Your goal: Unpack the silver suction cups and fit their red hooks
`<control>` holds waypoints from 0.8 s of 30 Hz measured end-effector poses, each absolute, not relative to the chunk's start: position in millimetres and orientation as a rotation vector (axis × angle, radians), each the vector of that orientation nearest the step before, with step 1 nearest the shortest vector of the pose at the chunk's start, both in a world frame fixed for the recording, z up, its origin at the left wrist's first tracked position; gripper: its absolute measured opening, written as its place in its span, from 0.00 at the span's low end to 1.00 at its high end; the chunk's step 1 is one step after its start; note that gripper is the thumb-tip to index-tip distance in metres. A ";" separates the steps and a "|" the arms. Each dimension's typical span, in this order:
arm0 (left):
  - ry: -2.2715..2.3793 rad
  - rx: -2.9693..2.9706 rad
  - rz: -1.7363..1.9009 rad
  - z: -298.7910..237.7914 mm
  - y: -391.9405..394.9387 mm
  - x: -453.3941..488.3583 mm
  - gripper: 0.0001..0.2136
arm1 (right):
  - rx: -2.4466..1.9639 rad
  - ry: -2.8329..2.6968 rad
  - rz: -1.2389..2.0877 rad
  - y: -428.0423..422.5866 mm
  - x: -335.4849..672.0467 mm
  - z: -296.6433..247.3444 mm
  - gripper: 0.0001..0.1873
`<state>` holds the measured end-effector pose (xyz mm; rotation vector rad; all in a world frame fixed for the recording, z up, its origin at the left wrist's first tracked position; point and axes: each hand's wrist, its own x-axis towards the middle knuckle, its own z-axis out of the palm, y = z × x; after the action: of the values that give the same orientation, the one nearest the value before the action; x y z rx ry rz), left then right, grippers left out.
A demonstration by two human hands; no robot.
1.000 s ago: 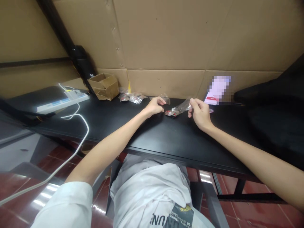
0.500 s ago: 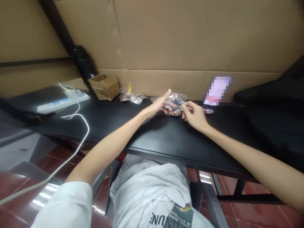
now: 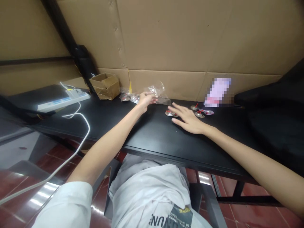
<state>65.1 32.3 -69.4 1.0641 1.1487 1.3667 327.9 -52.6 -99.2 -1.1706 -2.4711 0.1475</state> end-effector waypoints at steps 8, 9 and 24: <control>1.011 1.206 1.232 -77.7 36.6 64.8 0.07 | -1.025 -2.458 0.169 -46.2 332.5 -97.5 0.22; 1.059 1.240 1.239 -78.5 37.7 65.4 0.11 | -1.030 -2.426 0.158 -45.0 332.5 -98.1 0.22; 1.501 1.744 1.442 -82.6 39.2 64.8 0.26 | -1.179 -1.545 -0.291 -30.7 380.4 -61.6 0.14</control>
<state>64.8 39.2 -82.6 1.7441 1.5012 1.4416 380.4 -30.7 -61.6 -1.1786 -1.5449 -0.2909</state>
